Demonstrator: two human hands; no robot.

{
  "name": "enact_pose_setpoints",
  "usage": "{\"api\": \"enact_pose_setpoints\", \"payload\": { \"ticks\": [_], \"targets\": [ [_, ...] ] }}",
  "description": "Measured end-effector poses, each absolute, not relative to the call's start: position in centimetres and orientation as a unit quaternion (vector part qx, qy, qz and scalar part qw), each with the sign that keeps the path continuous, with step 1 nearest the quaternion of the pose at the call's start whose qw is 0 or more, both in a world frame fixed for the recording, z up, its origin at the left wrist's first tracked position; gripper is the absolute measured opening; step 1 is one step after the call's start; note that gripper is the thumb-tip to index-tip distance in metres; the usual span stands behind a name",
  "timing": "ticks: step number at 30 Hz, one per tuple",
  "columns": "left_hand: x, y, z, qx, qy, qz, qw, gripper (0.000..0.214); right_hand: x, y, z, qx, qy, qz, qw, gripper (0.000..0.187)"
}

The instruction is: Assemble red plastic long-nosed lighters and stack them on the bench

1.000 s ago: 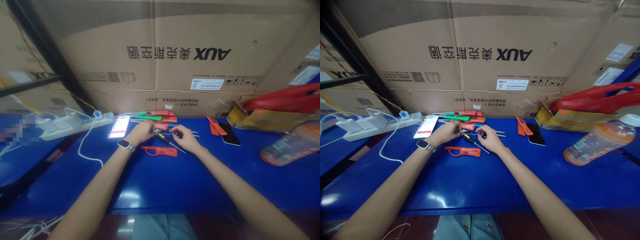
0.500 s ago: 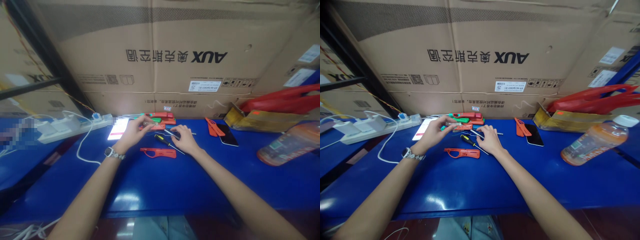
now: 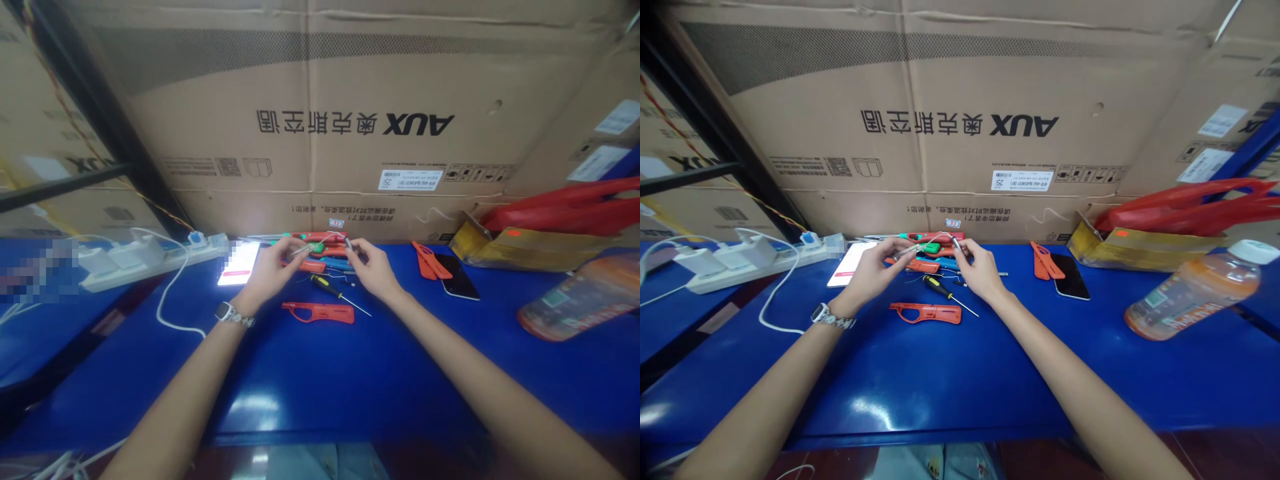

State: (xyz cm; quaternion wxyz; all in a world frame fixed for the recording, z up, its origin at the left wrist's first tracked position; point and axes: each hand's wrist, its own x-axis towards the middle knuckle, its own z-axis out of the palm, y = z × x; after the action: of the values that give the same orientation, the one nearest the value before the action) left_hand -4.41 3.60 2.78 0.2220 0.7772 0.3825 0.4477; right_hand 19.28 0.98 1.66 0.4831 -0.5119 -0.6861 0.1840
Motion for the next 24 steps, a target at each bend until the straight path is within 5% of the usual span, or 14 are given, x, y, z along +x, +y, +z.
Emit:
{"api": "enact_pose_setpoints", "payload": {
  "ticks": [6, 12, 19, 24],
  "targets": [
    [-3.7, 3.2, 2.4, 0.790, 0.363, 0.396, 0.295, 0.025, 17.1, 1.0, 2.3, -0.450, -0.682, 0.229, 0.529, 0.030],
    [-3.2, 2.0, 3.0, 0.829, 0.336, 0.315, 0.318, 0.023, 17.0, 0.0, 2.2, -0.465, -0.711, 0.214, 0.482, 0.032],
    [-3.1, 1.3, 4.7, 0.787, 0.343, 0.510, 0.046, 0.015, 18.3, -1.5, 6.4, -0.519, -0.787, 0.093, 0.321, 0.022],
    [-2.3, 0.5, 6.2, 0.877, 0.254, 0.408, -0.010, 0.012, 17.3, -1.8, 8.9, -0.510, -0.835, -0.009, 0.205, 0.013]
  ]
}}
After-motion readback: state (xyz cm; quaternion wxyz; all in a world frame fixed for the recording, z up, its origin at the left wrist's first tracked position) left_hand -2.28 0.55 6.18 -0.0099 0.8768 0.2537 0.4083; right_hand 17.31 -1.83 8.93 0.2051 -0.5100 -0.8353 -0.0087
